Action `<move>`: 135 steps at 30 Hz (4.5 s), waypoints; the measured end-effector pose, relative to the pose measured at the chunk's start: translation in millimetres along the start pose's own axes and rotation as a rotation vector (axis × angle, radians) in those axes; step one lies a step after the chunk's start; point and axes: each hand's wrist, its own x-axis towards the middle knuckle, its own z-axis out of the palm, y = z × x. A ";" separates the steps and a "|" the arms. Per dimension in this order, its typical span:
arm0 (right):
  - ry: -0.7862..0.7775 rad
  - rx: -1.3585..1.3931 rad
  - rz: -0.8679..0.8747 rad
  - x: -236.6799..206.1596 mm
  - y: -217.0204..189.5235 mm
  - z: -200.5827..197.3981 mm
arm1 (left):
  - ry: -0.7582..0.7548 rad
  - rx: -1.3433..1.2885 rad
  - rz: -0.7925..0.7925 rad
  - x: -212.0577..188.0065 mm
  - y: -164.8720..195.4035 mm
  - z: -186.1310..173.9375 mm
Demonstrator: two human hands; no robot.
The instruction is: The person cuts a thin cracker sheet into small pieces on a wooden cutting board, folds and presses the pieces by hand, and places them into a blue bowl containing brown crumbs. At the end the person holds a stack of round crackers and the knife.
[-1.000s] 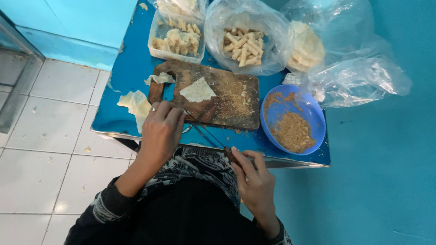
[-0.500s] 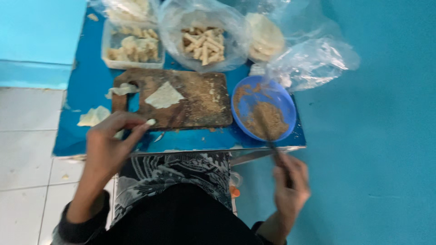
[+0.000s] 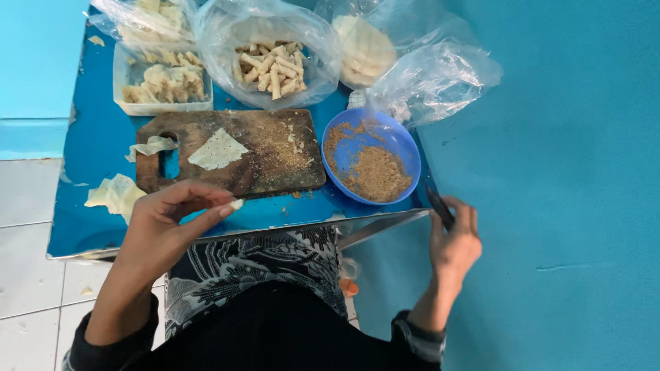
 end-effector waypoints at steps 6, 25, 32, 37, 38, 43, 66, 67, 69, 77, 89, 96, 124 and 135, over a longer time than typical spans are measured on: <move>-0.211 0.638 -0.127 57.1 6.9 57.2 | -0.039 0.327 0.096 25.4 31.8 5.0; 0.059 0.660 -0.001 35.3 -6.6 34.1 | 0.092 1.159 0.844 212.4 23.8 71.5; -0.510 0.382 -0.683 76.5 -68.3 11.9 | -0.025 1.220 0.415 121.6 20.8 -2.7; -0.924 0.211 -0.665 97.8 -92.0 9.7 | 0.081 1.238 0.253 76.2 4.5 -30.4; -0.968 0.162 -0.621 99.2 -93.5 9.1 | 0.119 1.224 0.246 71.0 -1.9 -30.0; -0.829 0.259 -0.810 95.7 -89.3 12.5 | 0.263 1.218 0.366 75.4 -33.8 -7.3; -0.649 0.887 -0.494 29.9 -238.8 132.2 | 0.451 1.156 0.391 79.9 -62.6 4.0; -0.599 0.766 -0.586 24.6 -249.2 135.2 | 0.446 1.138 0.394 80.1 -62.8 5.3; -0.493 0.514 -0.764 17.5 -265.2 137.2 | 0.441 1.120 0.405 79.0 -61.8 5.1; -0.456 0.555 -0.654 45.3 -240.0 114.6 | 0.491 1.151 0.382 72.7 -59.0 8.9; -0.566 0.538 -0.536 41.3 -245.6 133.2 | 0.366 0.837 0.389 81.8 -48.2 15.7; -0.670 0.662 -0.395 42.9 -246.5 138.2 | 0.341 0.702 0.377 81.1 -40.2 17.0; -0.777 0.725 -0.716 45.9 -244.0 127.2 | 0.216 1.031 0.592 86.7 -55.2 -2.4; -0.699 0.691 -0.667 53.9 -260.6 144.1 | 0.384 0.970 0.538 93.3 -46.4 8.9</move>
